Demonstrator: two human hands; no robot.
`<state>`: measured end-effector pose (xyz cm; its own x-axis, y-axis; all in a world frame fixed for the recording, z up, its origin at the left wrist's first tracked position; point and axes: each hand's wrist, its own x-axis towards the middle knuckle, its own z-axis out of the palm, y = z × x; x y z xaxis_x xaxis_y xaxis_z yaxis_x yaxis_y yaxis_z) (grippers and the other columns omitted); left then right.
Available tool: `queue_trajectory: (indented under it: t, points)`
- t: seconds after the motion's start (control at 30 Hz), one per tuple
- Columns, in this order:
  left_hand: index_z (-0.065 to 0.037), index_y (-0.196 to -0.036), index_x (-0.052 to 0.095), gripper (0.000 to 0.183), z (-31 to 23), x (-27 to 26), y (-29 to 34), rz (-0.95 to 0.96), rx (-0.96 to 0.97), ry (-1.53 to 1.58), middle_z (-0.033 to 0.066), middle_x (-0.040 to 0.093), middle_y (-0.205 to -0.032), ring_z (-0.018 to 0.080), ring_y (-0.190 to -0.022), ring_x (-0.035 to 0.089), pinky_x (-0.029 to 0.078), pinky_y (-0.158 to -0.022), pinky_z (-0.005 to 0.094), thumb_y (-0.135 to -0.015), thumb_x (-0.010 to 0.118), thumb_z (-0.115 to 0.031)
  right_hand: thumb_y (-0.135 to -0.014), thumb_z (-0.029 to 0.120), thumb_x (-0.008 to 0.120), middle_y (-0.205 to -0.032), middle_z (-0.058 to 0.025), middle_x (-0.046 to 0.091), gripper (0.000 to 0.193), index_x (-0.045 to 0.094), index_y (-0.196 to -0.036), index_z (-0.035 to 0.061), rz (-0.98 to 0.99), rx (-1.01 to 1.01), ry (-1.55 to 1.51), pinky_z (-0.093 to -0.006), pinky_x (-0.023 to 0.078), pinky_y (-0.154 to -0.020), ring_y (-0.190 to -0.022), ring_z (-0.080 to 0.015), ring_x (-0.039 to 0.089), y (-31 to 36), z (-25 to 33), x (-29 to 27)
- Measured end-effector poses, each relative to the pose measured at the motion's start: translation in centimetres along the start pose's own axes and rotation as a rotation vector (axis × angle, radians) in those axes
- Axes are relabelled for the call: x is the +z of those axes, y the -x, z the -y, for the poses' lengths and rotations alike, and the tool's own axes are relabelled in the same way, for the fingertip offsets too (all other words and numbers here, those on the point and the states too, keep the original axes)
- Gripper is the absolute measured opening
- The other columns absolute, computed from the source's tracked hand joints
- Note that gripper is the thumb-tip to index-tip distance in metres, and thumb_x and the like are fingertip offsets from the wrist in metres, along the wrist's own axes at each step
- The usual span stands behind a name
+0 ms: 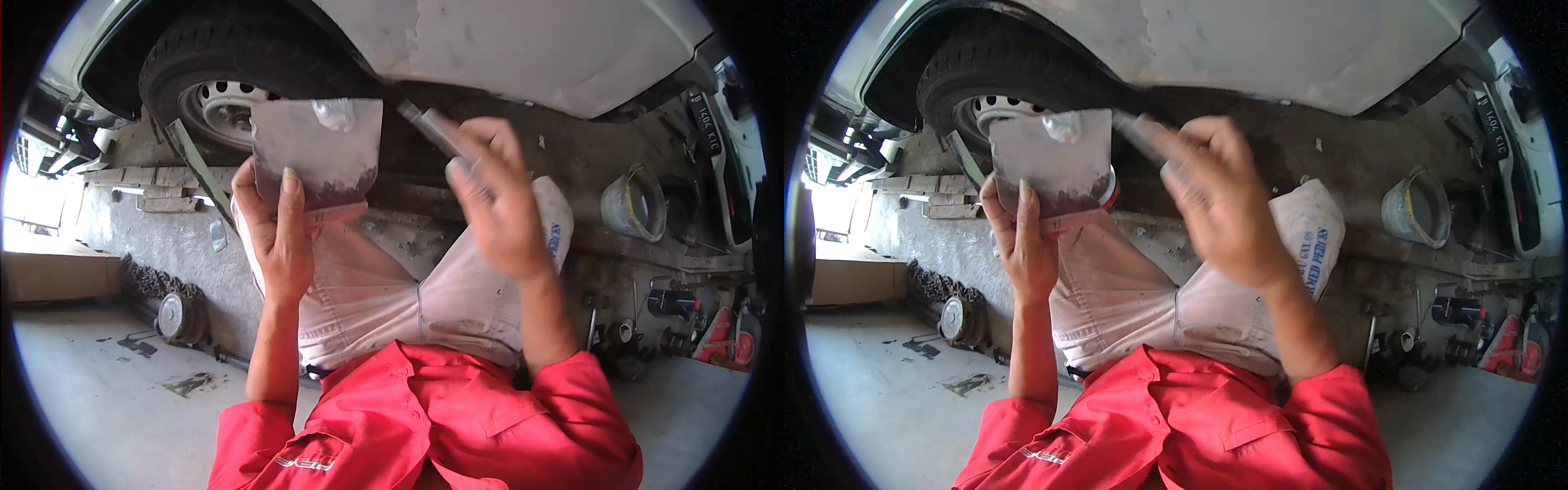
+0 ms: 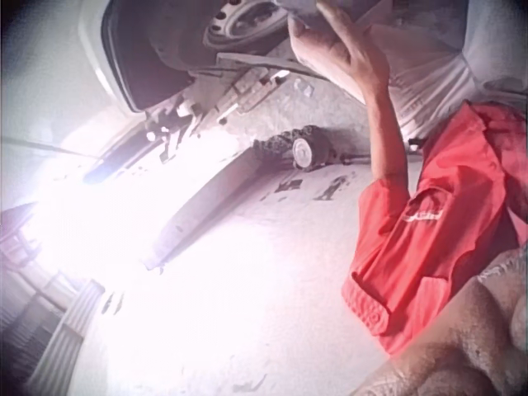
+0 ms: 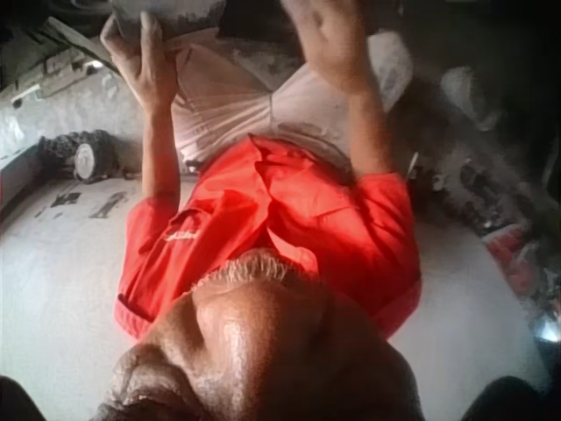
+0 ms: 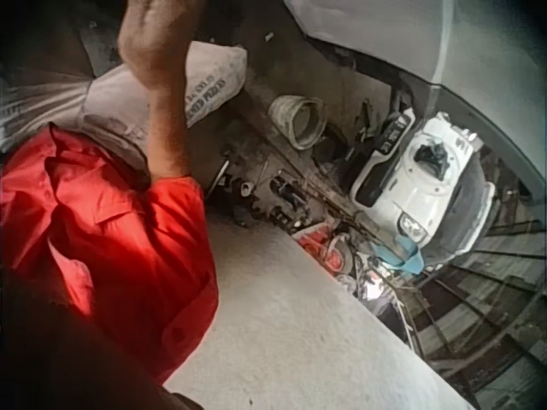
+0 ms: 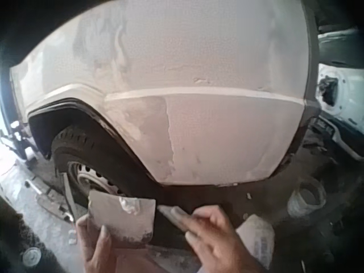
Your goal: Apply filler and sand the lower panel of a vehicle for body repair.
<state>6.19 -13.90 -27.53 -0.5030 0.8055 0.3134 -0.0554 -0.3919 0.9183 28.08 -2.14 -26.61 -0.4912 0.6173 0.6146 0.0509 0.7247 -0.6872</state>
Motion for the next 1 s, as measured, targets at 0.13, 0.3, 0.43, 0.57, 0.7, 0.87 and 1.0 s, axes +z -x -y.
queue_trajectory:
  t: [0.13, 0.3, 0.43, 0.57, 0.7, 0.87, 1.0]
  points:
    - [-0.007, -0.146, 0.039, 0.038, 0.5, 0.2, 1.5, -0.01, 0.037, -0.005, 0.0071, 0.055, -0.135, 0.0116, -0.12, 0.054, 0.045, -0.103, 0.0266, -0.111, 0.052, -0.011, -0.083, 0.0, 0.064, -0.131, -0.0138, 0.057, 0.062, 0.067, -0.142, 0.0165, -0.075, -0.221, 0.413, -0.0468, 0.046, -0.098, -0.116, -0.0362, 0.055, 0.6, 1.7, 2.7]
    - [-0.006, -0.149, 0.034, 0.04, -0.6, -0.1, 4.5, 0.009, 0.141, -0.238, 0.0125, 0.053, -0.14, 0.0166, -0.125, 0.053, 0.042, -0.109, 0.0314, -0.111, 0.048, -0.006, -0.086, 0.006, 0.061, -0.135, -0.014, 0.057, 0.053, 0.069, -0.138, 0.0158, -0.033, -0.302, 0.497, -0.0495, 0.046, -0.099, -0.119, -0.0373, 0.055, 0.9, 4.4, 5.0]
    - [-0.004, -0.137, 0.034, 0.032, 0.3, 0.2, 5.0, -0.014, 0.165, -0.1, 0.0128, 0.059, -0.115, 0.0117, -0.093, 0.064, 0.064, -0.08, 0.0298, -0.108, 0.047, 0.001, -0.083, 0.005, 0.065, -0.132, -0.0132, 0.058, 0.053, 0.07, -0.134, 0.0146, 0.036, -0.184, 0.458, -0.049, 0.047, -0.097, -0.118, -0.0369, 0.054, 1.7, 6.2, 6.1]
    - [-0.005, -0.141, 0.034, 0.033, 2.1, -1.3, 5.0, 0.029, 0.216, -0.259, 0.0135, 0.057, -0.127, 0.0144, -0.109, 0.059, 0.052, -0.092, 0.0294, -0.11, 0.045, -0.001, -0.08, -0.002, 0.064, -0.127, -0.0113, 0.062, 0.053, 0.071, -0.13, 0.0126, 0.21, -0.072, 0.437, -0.0458, 0.049, -0.097, -0.114, -0.0332, 0.057, 0.5, 6.6, 5.0]
    - [-0.003, -0.144, 0.035, 0.036, 0.1, -2.2, 2.8, -0.32, 0.389, -0.313, 0.0079, 0.056, -0.123, 0.0082, -0.098, 0.052, 0.045, -0.085, 0.0228, -0.111, 0.049, -0.009, -0.098, 0.007, 0.055, -0.131, -0.0078, 0.066, 0.04, 0.065, -0.138, 0.0099, 0.181, 0.535, -0.545, -0.0411, 0.052, -0.095, -0.12, -0.0274, 0.062, 0.7, 4.5, 4.2]
    - [-0.002, -0.143, 0.043, 0.035, 2.6, -7.0, 1.5, -0.337, 0.239, -0.529, 0.0049, 0.056, -0.124, 0.0069, -0.103, 0.051, 0.043, -0.09, 0.0233, -0.111, 0.052, -0.013, -0.1, 0.038, 0.05, -0.145, -0.0099, 0.061, 0.052, 0.056, -0.145, 0.0119, -0.026, 0.751, -1.431, -0.0518, 0.053, -0.095, -0.129, -0.0326, 0.059, -0.7, 3.0, 1.1]
    - [0.002, -0.141, 0.043, 0.036, 5.2, -7.1, 2.4, -0.298, 0.131, -0.153, 0.0097, 0.053, -0.128, 0.0143, -0.116, 0.05, 0.041, -0.102, 0.0273, -0.11, 0.055, -0.012, -0.095, 0.026, 0.051, -0.148, -0.0146, 0.057, 0.05, 0.061, -0.141, 0.0099, -0.032, 0.413, -0.699, -0.045, 0.048, -0.104, -0.137, -0.031, 0.052, -3.3, 2.6, 1.5]
